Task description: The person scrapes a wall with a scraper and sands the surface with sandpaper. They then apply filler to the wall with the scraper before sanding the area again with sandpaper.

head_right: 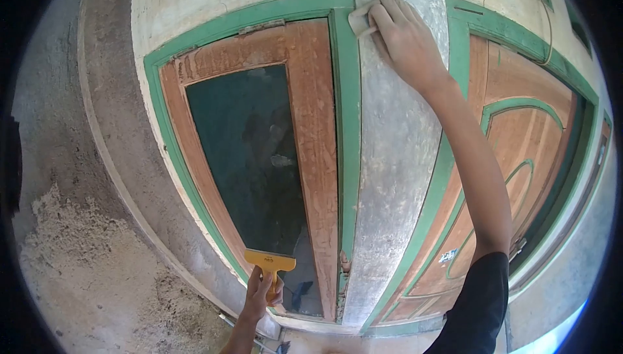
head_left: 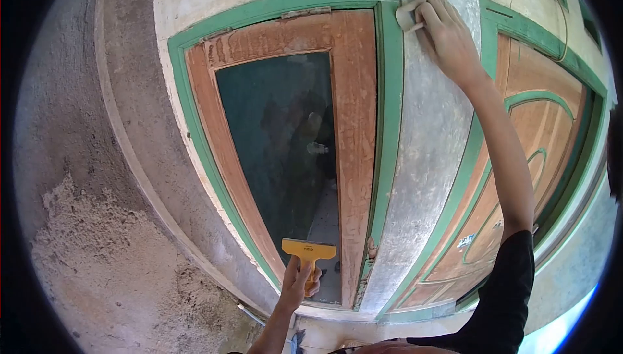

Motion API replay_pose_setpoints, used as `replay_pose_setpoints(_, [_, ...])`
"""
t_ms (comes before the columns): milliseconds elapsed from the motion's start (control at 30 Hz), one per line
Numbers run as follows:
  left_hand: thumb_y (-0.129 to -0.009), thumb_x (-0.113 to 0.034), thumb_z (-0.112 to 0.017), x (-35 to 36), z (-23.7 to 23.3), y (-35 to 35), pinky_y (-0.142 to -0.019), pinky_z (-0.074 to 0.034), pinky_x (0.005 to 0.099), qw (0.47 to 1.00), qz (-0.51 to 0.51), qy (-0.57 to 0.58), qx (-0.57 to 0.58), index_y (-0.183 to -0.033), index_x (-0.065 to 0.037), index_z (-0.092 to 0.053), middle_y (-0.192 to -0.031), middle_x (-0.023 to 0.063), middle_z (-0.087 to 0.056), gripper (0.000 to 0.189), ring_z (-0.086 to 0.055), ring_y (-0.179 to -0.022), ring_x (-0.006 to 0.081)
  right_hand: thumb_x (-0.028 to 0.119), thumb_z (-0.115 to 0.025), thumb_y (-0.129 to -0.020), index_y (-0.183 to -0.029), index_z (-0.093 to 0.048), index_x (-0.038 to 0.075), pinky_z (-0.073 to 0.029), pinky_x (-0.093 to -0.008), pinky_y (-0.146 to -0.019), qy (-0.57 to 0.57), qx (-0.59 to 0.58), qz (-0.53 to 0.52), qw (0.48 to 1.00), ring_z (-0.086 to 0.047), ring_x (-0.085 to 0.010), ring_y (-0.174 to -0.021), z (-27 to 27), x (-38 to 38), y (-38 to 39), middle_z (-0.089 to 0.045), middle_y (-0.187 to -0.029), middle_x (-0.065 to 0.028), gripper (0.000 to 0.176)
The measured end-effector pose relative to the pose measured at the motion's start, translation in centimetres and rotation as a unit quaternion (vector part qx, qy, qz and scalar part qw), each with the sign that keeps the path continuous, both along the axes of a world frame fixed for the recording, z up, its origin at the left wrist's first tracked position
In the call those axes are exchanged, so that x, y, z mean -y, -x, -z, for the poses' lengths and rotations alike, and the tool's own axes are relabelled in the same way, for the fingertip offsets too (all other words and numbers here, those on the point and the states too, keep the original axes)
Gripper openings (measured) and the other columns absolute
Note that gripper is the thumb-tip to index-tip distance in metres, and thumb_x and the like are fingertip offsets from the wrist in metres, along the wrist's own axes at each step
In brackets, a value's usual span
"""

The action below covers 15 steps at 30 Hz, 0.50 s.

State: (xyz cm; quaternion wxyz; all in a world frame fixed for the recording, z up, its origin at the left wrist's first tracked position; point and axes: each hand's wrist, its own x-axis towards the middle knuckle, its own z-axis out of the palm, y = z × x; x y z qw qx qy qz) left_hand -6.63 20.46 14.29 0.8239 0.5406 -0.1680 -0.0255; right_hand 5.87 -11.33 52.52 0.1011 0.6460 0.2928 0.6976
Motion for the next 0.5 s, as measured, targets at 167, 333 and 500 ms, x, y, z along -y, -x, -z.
replay_pose_setpoints(167, [-0.102, -0.03, -0.047, -2.4, 0.1, -0.3, -0.04, -0.038, 0.019, 0.999, -0.049, 0.016, -0.012, -0.116, -0.012, -0.039, -0.071, 0.0045, -0.05, 0.025, -0.044, -0.045, 0.0071, 0.015, -0.061, -0.09, -0.119, -0.054, 0.003, -0.037, -0.0433, -0.109, -0.078, 0.084, -0.009, 0.993, -0.04, -0.0388, -0.133, -0.4, -2.1, -2.2, -0.041, -0.143, -0.0234, 0.033])
replay_pose_setpoints(333, [-0.101, -0.033, -0.047, -3.4, -0.1, -0.8, -0.037, -0.031, 0.0213, 0.996, -0.077, 0.027, -0.02, -0.122, -0.014, -0.038, -0.066, 0.0023, -0.046, 0.03, -0.04, -0.041, 0.0091, 0.023, -0.06, -0.092, -0.131, -0.053, 0.006, -0.036, -0.0437, -0.109, -0.065, 0.108, 0.0, 0.992, -0.041, -0.038, -0.132, -1.8, -3.1, -3.6, -0.041, -0.144, -0.0217, 0.043])
replay_pose_setpoints(500, [-0.101, -0.036, -0.046, -2.2, -0.3, -3.6, -0.037, -0.033, 0.0208, 0.999, -0.043, 0.025, 0.004, -0.12, -0.015, -0.037, -0.066, 0.0017, -0.046, 0.03, -0.04, -0.041, 0.0083, 0.025, -0.058, -0.092, -0.133, -0.053, 0.011, -0.037, -0.0416, -0.11, 0.106, 0.121, -0.017, 0.987, -0.047, -0.0349, -0.128, -5.7, -6.7, -4.4, -0.046, -0.141, -0.0179, 0.043])
